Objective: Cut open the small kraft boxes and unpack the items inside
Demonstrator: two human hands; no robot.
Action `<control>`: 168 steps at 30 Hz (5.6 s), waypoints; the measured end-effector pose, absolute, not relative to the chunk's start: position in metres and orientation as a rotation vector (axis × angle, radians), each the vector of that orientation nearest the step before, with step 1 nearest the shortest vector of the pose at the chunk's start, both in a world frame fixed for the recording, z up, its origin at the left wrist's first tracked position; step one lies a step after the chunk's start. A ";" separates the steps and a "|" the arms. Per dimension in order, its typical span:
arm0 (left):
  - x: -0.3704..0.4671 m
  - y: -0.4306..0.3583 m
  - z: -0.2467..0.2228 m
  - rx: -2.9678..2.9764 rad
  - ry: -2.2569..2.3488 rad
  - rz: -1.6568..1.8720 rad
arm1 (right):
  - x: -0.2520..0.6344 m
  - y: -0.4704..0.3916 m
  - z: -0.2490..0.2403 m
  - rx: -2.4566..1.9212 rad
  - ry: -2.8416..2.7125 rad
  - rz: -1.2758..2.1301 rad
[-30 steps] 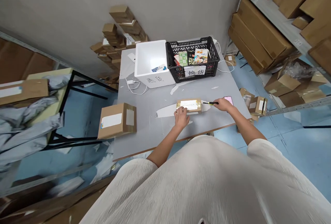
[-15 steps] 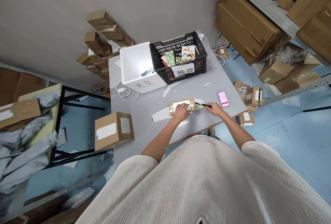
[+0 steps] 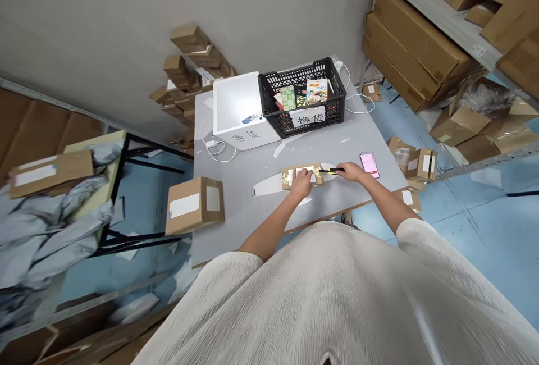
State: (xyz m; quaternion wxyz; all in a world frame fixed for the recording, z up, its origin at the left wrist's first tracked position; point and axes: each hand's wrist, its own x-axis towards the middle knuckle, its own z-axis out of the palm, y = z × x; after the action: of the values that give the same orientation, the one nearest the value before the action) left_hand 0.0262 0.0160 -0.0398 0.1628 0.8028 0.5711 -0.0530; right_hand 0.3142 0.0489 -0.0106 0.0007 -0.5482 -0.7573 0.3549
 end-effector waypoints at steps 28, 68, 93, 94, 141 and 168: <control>0.000 0.009 -0.042 2.269 1.648 -0.073 | 0.277 0.015 -0.028 -1.700 -1.877 1.641; -0.018 0.026 -0.048 2.227 1.774 0.150 | 0.270 -0.003 -0.041 -1.887 -2.266 0.617; -0.040 -0.042 -0.036 2.065 1.928 0.115 | 0.193 0.069 -0.058 -1.613 -2.149 0.898; -0.042 -0.043 -0.037 2.061 1.923 0.106 | 0.188 0.071 -0.058 -1.612 -2.167 0.916; -0.027 0.007 -0.053 2.342 1.495 0.067 | 0.216 0.019 -0.043 -1.451 -1.104 1.991; -0.011 0.012 -0.052 2.318 1.576 -0.041 | 0.269 0.077 -0.021 -1.708 -2.578 0.967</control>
State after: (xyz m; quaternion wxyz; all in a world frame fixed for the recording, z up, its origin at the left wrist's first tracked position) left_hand -0.0107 0.0117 -0.0515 0.1682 0.8152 0.5541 -0.0144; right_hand 0.2693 0.0772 -0.0209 -0.0492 -0.5265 -0.7947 0.2980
